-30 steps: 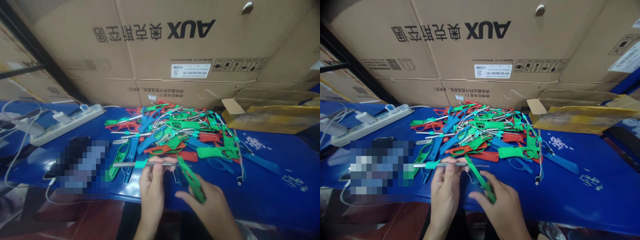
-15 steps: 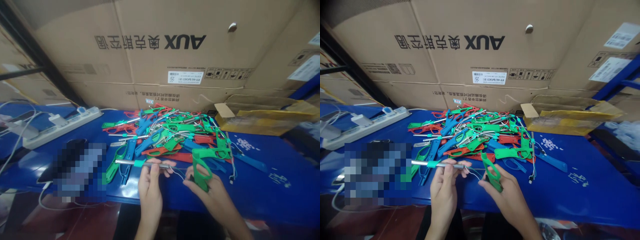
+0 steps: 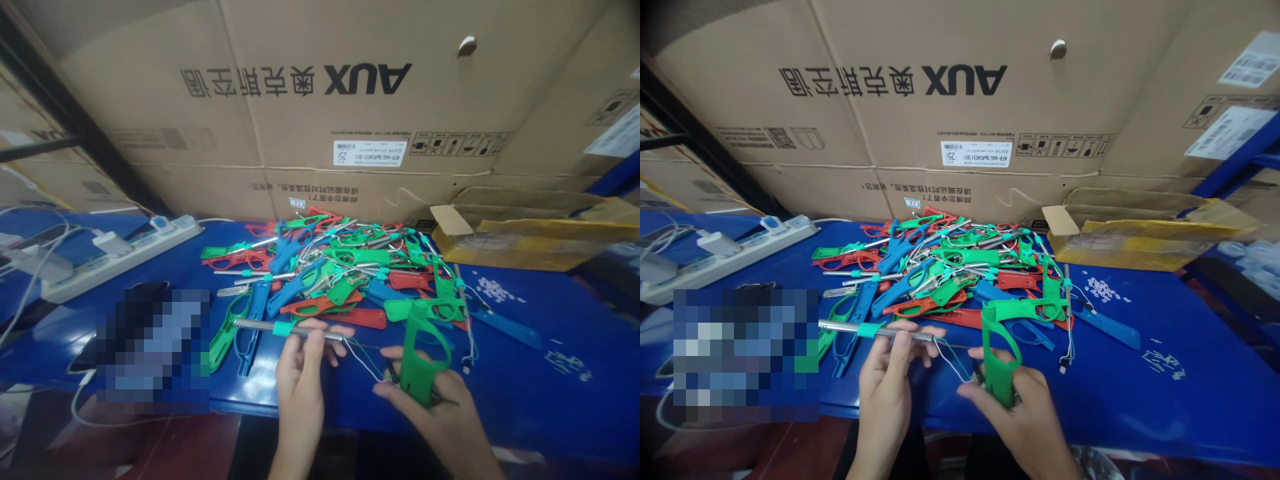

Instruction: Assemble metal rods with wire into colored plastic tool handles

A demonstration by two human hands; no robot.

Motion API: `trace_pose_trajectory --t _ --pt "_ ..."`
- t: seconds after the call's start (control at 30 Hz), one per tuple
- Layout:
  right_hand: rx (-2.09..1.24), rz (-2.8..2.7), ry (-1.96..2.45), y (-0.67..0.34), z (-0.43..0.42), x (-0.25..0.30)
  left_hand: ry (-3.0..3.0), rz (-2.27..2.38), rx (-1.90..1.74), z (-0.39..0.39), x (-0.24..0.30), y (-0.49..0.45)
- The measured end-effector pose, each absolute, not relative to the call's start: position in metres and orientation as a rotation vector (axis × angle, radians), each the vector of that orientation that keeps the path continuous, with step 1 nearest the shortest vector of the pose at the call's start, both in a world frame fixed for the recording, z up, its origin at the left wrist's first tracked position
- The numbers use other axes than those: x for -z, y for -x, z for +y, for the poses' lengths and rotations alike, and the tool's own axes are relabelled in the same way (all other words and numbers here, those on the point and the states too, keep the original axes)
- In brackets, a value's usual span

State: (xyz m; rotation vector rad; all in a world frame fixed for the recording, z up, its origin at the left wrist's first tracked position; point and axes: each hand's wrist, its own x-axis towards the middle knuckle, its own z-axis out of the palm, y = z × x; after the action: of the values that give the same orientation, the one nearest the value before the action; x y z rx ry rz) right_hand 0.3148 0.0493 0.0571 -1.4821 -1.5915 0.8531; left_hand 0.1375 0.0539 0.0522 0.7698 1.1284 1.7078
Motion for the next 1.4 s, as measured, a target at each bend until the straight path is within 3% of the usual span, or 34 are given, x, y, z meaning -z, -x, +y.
trace_pose_trajectory --t 0.43,1.13,1.4 --pt "-0.793 -1.715 1.376 -0.319 0.053 -0.061 -0.741 1.141 -1.702 0.053 -0.058 -0.140" --pt "-1.201 -1.681 1.483 -0.318 0.049 -0.071 -0.687 1.090 -1.595 0.053 -0.064 -0.134" --pt "-1.369 -1.604 1.296 -0.324 0.050 -0.068 -0.698 0.900 -1.537 0.053 -0.065 -0.135"
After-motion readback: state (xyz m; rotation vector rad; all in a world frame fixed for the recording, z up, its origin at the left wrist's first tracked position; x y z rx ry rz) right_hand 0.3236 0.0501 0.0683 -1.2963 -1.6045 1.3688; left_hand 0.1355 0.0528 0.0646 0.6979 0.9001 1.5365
